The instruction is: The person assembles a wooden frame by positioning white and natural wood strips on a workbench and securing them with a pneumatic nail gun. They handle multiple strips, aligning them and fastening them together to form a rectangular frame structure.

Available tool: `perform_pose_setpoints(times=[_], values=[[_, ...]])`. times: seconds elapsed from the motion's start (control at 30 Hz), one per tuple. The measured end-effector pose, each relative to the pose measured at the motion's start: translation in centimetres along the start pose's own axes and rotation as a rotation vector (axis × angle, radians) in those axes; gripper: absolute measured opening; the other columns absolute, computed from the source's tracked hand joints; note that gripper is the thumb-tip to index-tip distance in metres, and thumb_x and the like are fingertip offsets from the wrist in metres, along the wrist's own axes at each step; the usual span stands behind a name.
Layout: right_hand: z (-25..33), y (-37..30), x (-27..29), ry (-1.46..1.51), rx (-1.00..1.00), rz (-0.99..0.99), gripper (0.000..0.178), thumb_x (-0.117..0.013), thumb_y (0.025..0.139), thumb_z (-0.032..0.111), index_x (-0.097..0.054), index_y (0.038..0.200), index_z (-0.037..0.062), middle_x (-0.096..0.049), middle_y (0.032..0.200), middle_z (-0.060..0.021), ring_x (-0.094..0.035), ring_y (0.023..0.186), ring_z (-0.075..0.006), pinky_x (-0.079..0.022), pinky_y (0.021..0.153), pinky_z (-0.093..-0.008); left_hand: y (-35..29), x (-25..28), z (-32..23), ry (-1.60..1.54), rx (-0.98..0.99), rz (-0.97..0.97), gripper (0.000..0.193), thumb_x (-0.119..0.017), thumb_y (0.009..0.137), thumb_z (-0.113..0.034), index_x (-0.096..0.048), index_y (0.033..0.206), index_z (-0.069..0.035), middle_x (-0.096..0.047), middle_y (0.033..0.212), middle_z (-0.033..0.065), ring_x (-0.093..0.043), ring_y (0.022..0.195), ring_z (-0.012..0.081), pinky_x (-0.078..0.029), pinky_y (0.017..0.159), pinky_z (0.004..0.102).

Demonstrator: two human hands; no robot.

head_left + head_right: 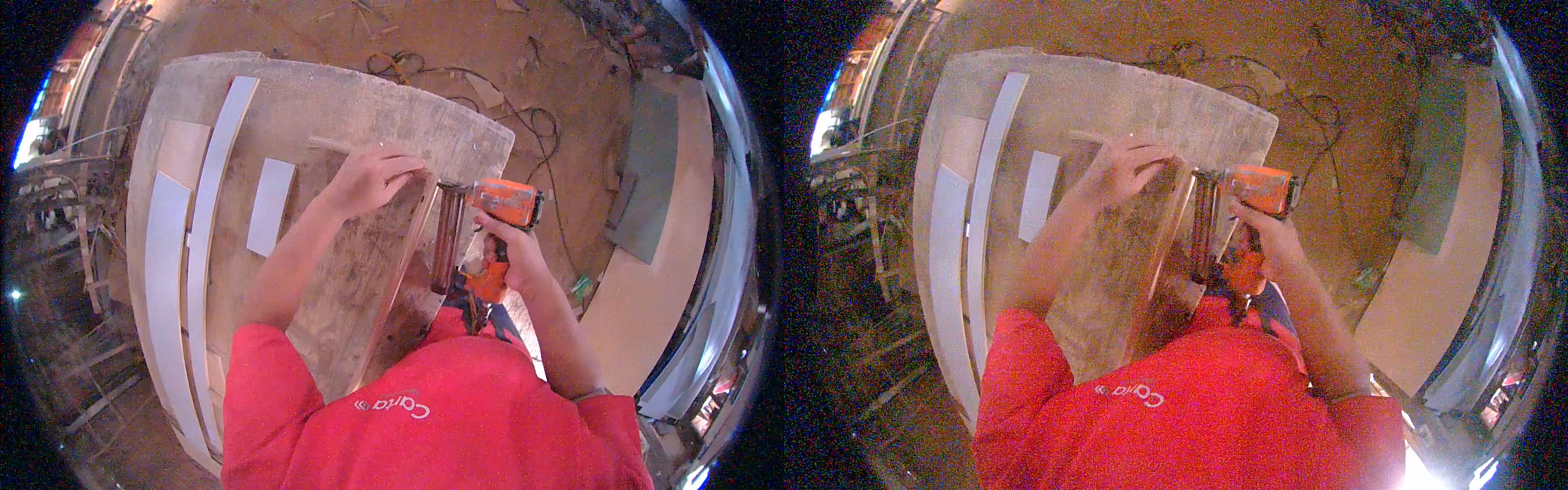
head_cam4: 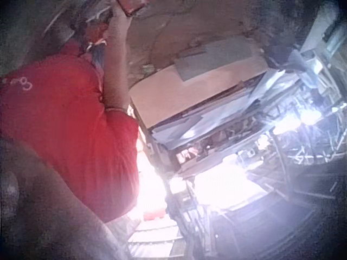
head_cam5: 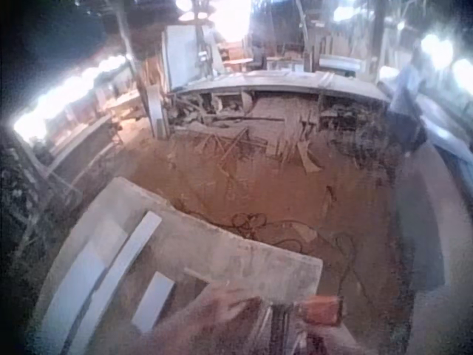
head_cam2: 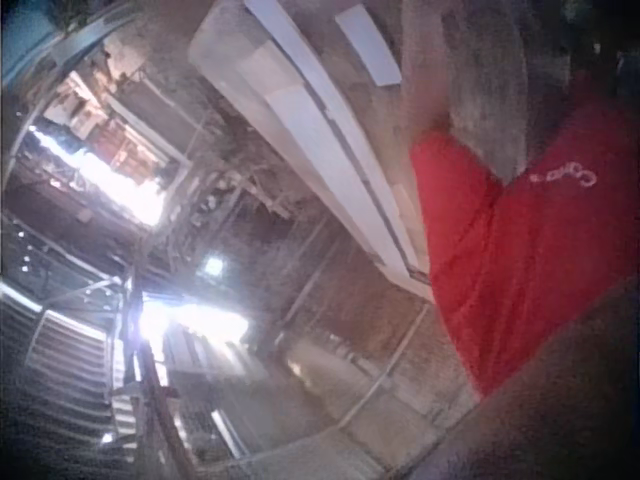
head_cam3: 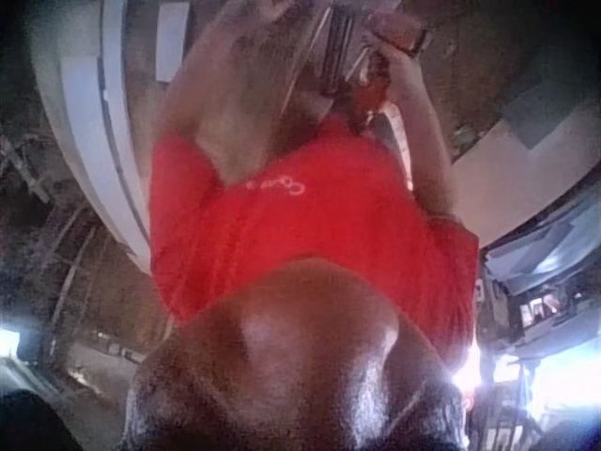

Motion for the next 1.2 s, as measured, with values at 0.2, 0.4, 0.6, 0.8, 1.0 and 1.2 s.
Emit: perform_pose_setpoints(times=[0.2,0.4,0.6,0.8,1.0,1.2], values=[[1.0,-0.2,-0.8,0.015,0.066,0.081,0.021,-0.079,0.09,0.024,-0.07,0.104,0.0095,-0.056,0.067,0.002,-0.052,0.053,-0.0113,-0.042,0.05,-0.0302,-0.3,-0.5,-0.1,0.081,-0.129,0.016,0.039,-0.071,0.079,0.001,-0.077,0.114,-0.015,-0.073,0.108,0.006,-0.07,0.096,0.0281,-0.057,0.083,0.0408],[0.2,0.5,-0.6,0.027,-0.004,0.122,0.022,-0.08,0.09,0.023,-0.068,0.104,0.0107,-0.055,0.067,0.0029,-0.052,0.054,-0.0119,-0.041,0.048,-0.0307,0.1,0.0,-0.2,0.105,-0.093,0.073,0.045,-0.07,0.079,-0.001,-0.074,0.122,-0.014,-0.073,0.113,0.0066,-0.07,0.097,0.0296,-0.057,0.085,0.0416],[-0.2,1.1,-0.4,0.032,0.034,0.122,0.022,-0.077,0.093,0.025,-0.07,0.105,0.0074,-0.051,0.064,0.0023,-0.049,0.054,-0.011,-0.041,0.051,-0.0307,0.6,1.2,-1.1,-0.013,0.093,0.019,0.058,-0.069,0.079,-0.011,-0.064,0.137,-0.013,-0.071,0.118,0.012,-0.067,0.11,0.0338,-0.052,0.096,0.0465],[0.0,1.0,-0.9,-0.001,0.03,0.151,0.02,-0.077,0.092,0.024,-0.069,0.103,0.0081,-0.051,0.063,0.0021,-0.05,0.053,-0.011,-0.041,0.05,-0.0308,0.0,1.1,0.8,0.337,0.242,0.171,0.042,-0.076,0.078,-0.031,-0.073,0.116,-0.014,-0.07,0.114,0.0095,-0.066,0.111,0.0324,-0.042,0.105,0.0515],[0.7,0.5,-0.6,0.011,0.055,0.131,0.02,-0.079,0.09,0.023,-0.068,0.101,0.0097,-0.055,0.065,0.0022,-0.051,0.052,-0.011,-0.041,0.049,-0.0304,-0.4,-0.3,1.3,0.495,0.386,0.309,0.045,-0.083,0.073,-0.04,-0.075,0.111,-0.016,-0.07,0.113,0.0077,-0.066,0.111,0.0311,-0.041,0.104,0.0514],[1.3,0.3,0.2,0.046,0.097,0.077,0.023,-0.082,0.087,0.022,-0.067,0.101,0.0114,-0.06,0.069,0.0015,-0.054,0.052,-0.0125,-0.043,0.048,-0.0318,-1.5,1.2,-0.4,0.653,0.242,0.016,0.056,-0.084,0.077,-0.035,-0.068,0.128,-0.015,-0.064,0.13,0.0113,-0.056,0.127,0.0283,-0.035,0.111,0.0514]])
Point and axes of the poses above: each hand's wrist, its own y-axis towards the middle knuckle, its own x-axis out of the back of the hand, z = x × y, the point moved 7 cm from there along y, towards the middle knuckle
